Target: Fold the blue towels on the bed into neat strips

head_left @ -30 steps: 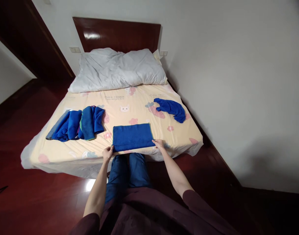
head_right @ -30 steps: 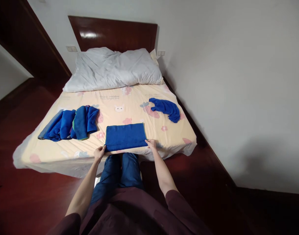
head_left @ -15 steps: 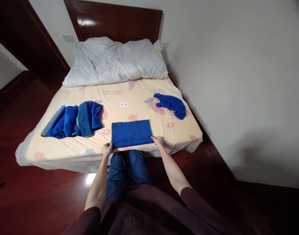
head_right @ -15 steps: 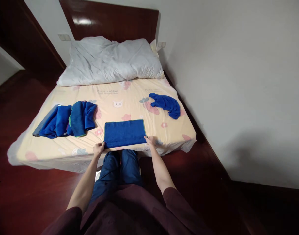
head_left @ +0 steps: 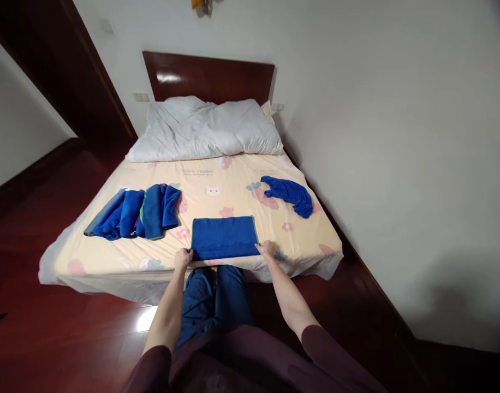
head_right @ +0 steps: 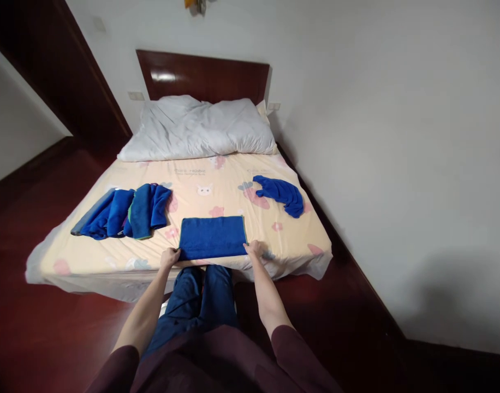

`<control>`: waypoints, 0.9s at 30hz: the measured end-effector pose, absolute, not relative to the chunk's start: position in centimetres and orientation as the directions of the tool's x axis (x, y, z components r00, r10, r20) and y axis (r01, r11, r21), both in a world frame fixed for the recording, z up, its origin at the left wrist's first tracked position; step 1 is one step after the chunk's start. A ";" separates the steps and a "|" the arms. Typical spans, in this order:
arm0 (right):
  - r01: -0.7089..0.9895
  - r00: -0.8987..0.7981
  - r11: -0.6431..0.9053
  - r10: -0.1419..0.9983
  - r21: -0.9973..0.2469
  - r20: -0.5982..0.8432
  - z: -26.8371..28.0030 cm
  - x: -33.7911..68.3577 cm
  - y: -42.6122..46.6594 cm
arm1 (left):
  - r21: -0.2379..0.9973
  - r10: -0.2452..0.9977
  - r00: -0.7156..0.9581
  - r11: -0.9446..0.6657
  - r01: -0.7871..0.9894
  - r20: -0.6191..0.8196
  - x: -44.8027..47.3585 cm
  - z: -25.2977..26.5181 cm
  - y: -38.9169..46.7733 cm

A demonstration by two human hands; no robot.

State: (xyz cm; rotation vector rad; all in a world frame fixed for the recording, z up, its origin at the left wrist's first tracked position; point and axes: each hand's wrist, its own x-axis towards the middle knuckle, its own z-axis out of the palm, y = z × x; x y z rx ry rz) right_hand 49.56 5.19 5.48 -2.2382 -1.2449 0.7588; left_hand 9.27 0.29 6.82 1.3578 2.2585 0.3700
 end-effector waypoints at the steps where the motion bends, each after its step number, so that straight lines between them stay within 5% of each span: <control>1: 0.619 0.428 -0.456 0.879 -0.639 -0.213 5.9 49.8 4.9 | 0.462 0.887 -0.395 0.462 0.757 -0.240 9.1 7.2 -0.1; 5: 0.647 0.375 -0.338 0.921 -0.683 -0.101 7.4 52.1 2.9 | 0.499 0.926 -0.358 0.368 0.785 -0.122 7.0 7.9 -2.7; 11: 0.774 -0.011 0.161 0.971 -0.613 0.240 8.1 55.6 -1.2 | 0.441 0.962 0.046 -0.165 0.882 0.268 4.1 7.1 -6.2; 17: 0.777 -0.425 0.463 0.886 -0.427 0.186 7.4 52.3 -1.5 | 0.315 0.918 0.373 -0.397 0.862 0.138 7.7 6.3 -4.9; 21: 0.868 -0.395 0.385 0.918 -0.314 0.034 6.3 50.2 -1.0 | 0.185 0.957 0.289 -0.283 0.941 -0.005 9.5 5.1 -4.1; 27: 0.920 -0.292 0.278 0.956 -0.277 -0.010 6.1 49.4 -0.5 | 0.035 0.977 0.192 -0.190 0.981 -0.092 10.7 4.1 -3.7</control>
